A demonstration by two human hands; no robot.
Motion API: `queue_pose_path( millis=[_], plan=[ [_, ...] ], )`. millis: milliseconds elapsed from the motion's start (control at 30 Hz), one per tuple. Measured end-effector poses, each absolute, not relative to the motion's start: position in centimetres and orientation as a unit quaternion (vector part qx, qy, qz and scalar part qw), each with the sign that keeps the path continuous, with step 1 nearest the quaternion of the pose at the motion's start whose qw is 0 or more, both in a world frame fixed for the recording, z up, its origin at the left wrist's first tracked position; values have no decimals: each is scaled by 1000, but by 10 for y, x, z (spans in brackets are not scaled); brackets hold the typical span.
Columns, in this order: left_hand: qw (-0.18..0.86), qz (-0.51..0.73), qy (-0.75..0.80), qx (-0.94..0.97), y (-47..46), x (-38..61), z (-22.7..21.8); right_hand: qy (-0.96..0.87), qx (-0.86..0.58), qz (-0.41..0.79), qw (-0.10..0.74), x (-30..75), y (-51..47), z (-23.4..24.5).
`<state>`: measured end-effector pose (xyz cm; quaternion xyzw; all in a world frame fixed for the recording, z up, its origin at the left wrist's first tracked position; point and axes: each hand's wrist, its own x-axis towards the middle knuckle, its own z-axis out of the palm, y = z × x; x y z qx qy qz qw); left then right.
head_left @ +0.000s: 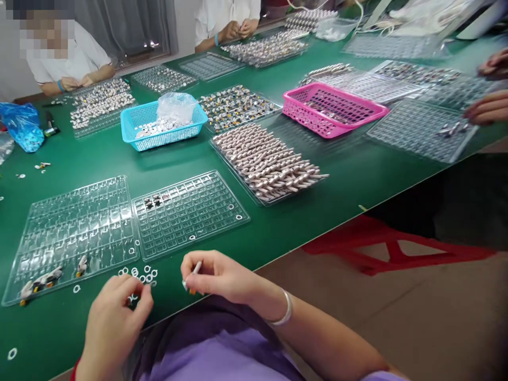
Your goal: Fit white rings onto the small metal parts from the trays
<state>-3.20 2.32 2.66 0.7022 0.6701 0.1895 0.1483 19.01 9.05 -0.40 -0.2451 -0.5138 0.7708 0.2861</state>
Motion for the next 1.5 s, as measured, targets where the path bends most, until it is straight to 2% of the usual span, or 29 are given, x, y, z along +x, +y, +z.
queue_pose_path(
  millis=[67,133,200,400,567,700,967,1133,1233,1500],
  plan=[
    [74,151,669,724,47,-46,33,-571,-304,669,367,197,100,-5],
    [73,161,651,738,79,-53,39,-626,-351,552,425,201,109,-9],
    [83,170,637,748,115,-52,43,-664,-365,474,448,203,114,-14],
    [88,193,619,756,203,-15,32,-711,-342,414,454,201,113,-21],
    [107,218,621,745,226,3,24,-711,-333,414,461,203,113,-20],
    [150,251,612,734,208,5,30,-700,-328,415,480,203,112,-19],
    [334,295,590,673,97,7,44,-742,-244,364,508,193,82,-4],
    [468,382,602,523,53,-1,38,-784,-221,321,483,188,69,2],
    [472,415,604,491,41,-2,31,-790,-216,323,474,189,65,2],
    [398,482,611,485,21,4,19,-800,-219,301,469,191,56,4]
  ],
)
